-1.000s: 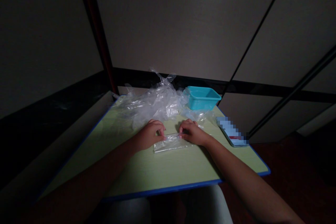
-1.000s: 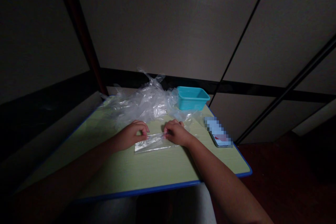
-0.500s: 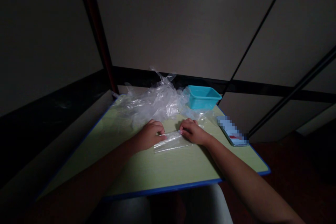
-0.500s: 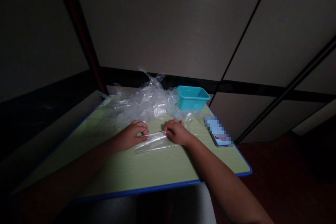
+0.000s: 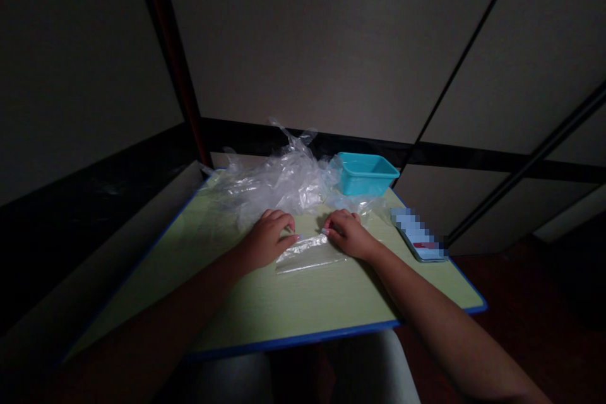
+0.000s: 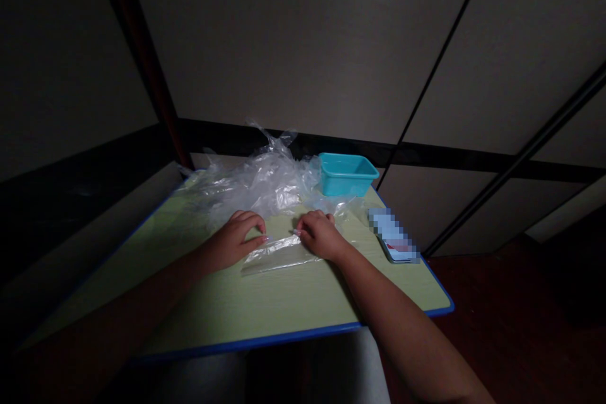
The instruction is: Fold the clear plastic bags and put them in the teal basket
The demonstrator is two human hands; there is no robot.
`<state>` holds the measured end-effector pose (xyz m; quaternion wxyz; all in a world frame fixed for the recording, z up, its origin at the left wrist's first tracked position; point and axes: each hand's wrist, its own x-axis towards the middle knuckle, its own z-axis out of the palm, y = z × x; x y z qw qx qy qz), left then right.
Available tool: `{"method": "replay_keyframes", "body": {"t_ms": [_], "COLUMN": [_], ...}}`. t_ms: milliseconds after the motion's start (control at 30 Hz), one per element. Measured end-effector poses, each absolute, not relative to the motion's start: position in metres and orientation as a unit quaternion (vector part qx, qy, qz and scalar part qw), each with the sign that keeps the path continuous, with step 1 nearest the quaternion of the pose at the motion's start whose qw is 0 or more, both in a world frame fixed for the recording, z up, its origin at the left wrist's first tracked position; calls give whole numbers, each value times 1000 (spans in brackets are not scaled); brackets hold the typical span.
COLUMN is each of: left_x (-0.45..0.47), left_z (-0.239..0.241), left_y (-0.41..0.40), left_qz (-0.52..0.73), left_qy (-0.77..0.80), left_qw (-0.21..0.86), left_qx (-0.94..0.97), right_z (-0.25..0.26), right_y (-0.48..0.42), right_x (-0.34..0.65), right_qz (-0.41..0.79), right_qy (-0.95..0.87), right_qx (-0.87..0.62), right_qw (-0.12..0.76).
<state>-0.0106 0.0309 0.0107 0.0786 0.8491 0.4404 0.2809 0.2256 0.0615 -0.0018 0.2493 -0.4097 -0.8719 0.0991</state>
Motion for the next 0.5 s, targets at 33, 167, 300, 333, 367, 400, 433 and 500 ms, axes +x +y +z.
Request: {"method": "replay_keyframes", "body": {"t_ms": [33, 167, 300, 333, 367, 400, 433, 500], "left_x": [-11, -13, -16, -17, -17, -17, -18, -18], "left_z": [12, 13, 6, 4, 3, 3, 2, 2], "left_y": [30, 27, 24, 24, 24, 24, 24, 24], "left_qz": [283, 223, 116, 99, 87, 80, 75, 67], "left_qy": [435, 391, 391, 398, 406, 413, 417, 422], "left_qw": [71, 66, 72, 74, 76, 76, 75, 77], "left_qx": [852, 891, 910, 909, 906, 904, 903, 901], "right_z": [-2, 1, 5, 5, 6, 6, 5, 4], "right_y": [62, 63, 60, 60, 59, 59, 60, 60], "right_x": [226, 229, 230, 229, 229, 228, 228, 227], "right_qz": [97, 105, 112, 112, 112, 112, 112, 112], "right_qy": [-866, -862, -876, -879, -880, -881, -882, -882], "right_qx": [-417, -411, -395, -394, -394, -395, -396, -399], "right_qw": [260, 277, 252, 245, 239, 235, 231, 223]}}
